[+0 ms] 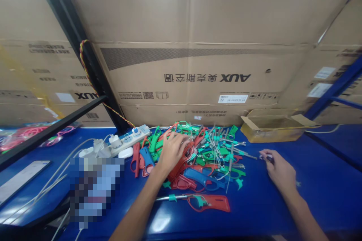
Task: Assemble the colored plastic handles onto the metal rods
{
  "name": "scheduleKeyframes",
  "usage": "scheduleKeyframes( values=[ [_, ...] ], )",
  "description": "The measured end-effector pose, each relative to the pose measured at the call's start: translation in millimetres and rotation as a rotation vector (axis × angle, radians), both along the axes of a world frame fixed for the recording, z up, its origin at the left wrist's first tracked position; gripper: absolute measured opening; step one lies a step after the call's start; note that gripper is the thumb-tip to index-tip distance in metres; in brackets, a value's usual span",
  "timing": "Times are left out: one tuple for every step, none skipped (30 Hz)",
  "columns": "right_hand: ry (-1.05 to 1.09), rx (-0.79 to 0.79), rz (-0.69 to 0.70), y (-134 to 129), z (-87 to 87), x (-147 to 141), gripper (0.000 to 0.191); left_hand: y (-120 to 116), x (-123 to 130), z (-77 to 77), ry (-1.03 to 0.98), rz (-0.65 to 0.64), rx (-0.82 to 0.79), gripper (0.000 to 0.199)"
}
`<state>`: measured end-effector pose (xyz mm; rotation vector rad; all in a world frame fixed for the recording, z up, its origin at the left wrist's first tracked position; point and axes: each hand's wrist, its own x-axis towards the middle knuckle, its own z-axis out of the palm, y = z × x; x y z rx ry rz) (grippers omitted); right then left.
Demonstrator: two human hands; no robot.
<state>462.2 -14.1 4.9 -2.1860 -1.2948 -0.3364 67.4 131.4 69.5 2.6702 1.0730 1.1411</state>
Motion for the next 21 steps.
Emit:
scheduleKeyframes(
  values=[
    [0.018, 0.024, 0.013, 0.9, 4.5, -5.7, 0.036, -1.0, 0.7, 0.0, -0.006, -0.018, -0.007, 0.014],
    [0.045, 0.051, 0.050, 2.8, 10.0, -12.6, 0.036, -2.0, 1.6, 0.0, -0.012, -0.038, -0.016, 0.016],
    [0.071, 0.086, 0.103, 5.9, 16.5, -20.5, 0.038, -3.2, 2.6, 0.0, -0.018, -0.058, -0.026, 0.018],
    [0.094, 0.124, 0.176, 10.4, 23.7, -29.4, 0.040, -4.4, 3.7, 0.0, -0.021, -0.077, -0.036, 0.020],
    [0.119, 0.183, 0.249, 16.3, 31.2, -39.2, 0.043, -5.7, 4.9, 0.1, -0.021, -0.093, -0.045, 0.022],
    [0.129, 0.203, 0.304, 23.8, 38.6, -49.7, 0.046, -7.1, 6.0, 0.3, -0.018, -0.107, -0.052, 0.024],
    [0.134, 0.213, 0.346, 32.8, 45.5, -60.7, 0.048, -8.6, 7.2, 0.6, -0.014, -0.123, -0.055, 0.026],
    [0.141, 0.218, 0.395, 43.0, 51.6, -72.2, 0.048, -10.3, 8.4, 1.0, -0.008, -0.137, -0.056, 0.027],
    [0.147, 0.225, 0.447, 53.9, 56.5, -83.8, 0.048, -12.0, 9.6, 1.4, -0.005, -0.150, -0.054, 0.027],
    [0.153, 0.226, 0.502, 65.1, 60.0, -95.4, 0.047, -13.7, 10.8, 1.7, -0.002, -0.160, -0.052, 0.027],
    [0.157, 0.226, 0.555, 75.6, 62.2, -106.6, 0.046, -15.4, 11.9, 1.8, 0.000, -0.169, -0.052, 0.027],
    [0.159, 0.222, 0.606, 84.8, 63.0, -117.2, 0.044, -16.9, 13.0, 1.6, 0.003, -0.176, -0.054, 0.027],
    [0.161, 0.219, 0.650, 92.1, 62.4, -126.8, 0.042, -18.3, 13.9, 1.1, 0.008, -0.183, -0.058, 0.027],
    [0.162, 0.220, 0.688, 96.9, 60.9, -135.0, 0.040, -19.5, 14.7, 0.4, 0.015, -0.190, -0.065, 0.027],
    [0.164, 0.221, 0.721, 99.2, 58.5, -141.6, 0.038, -20.5, 15.4, -0.6, 0.023, -0.199, -0.072, 0.028],
    [0.166, 0.225, 0.744, 98.9, 55.7, -146.6, 0.037, -21.4, 15.8, -1.6, 0.028, -0.210, -0.078, 0.029],
    [0.169, 0.230, 0.759, 96.6, 52.8, -149.7, 0.036, -22.2, 16.1, -2.6, 0.029, -0.221, -0.084, 0.029],
    [0.173, 0.235, 0.767, 92.9, 50.2, -151.3, 0.034, -23.0, 16.3, -3.5, 0.026, -0.232, -0.089, 0.029],
    [0.177, 0.241, 0.769, 88.5, 48.3, -151.7, 0.033, -23.9, 16.4, -3.9, 0.017, -0.243, -0.094, 0.029],
    [0.181, 0.245, 0.769, 83.9, 47.2, -151.3, 0.032, -25.0, 16.6, -3.9, 0.007, -0.251, -0.100, 0.028],
    [0.183, 0.247, 0.771, 79.6, 46.9, -150.5, 0.031, -26.2, 16.8, -3.5, -0.003, -0.258, -0.107, 0.027]
  ],
)
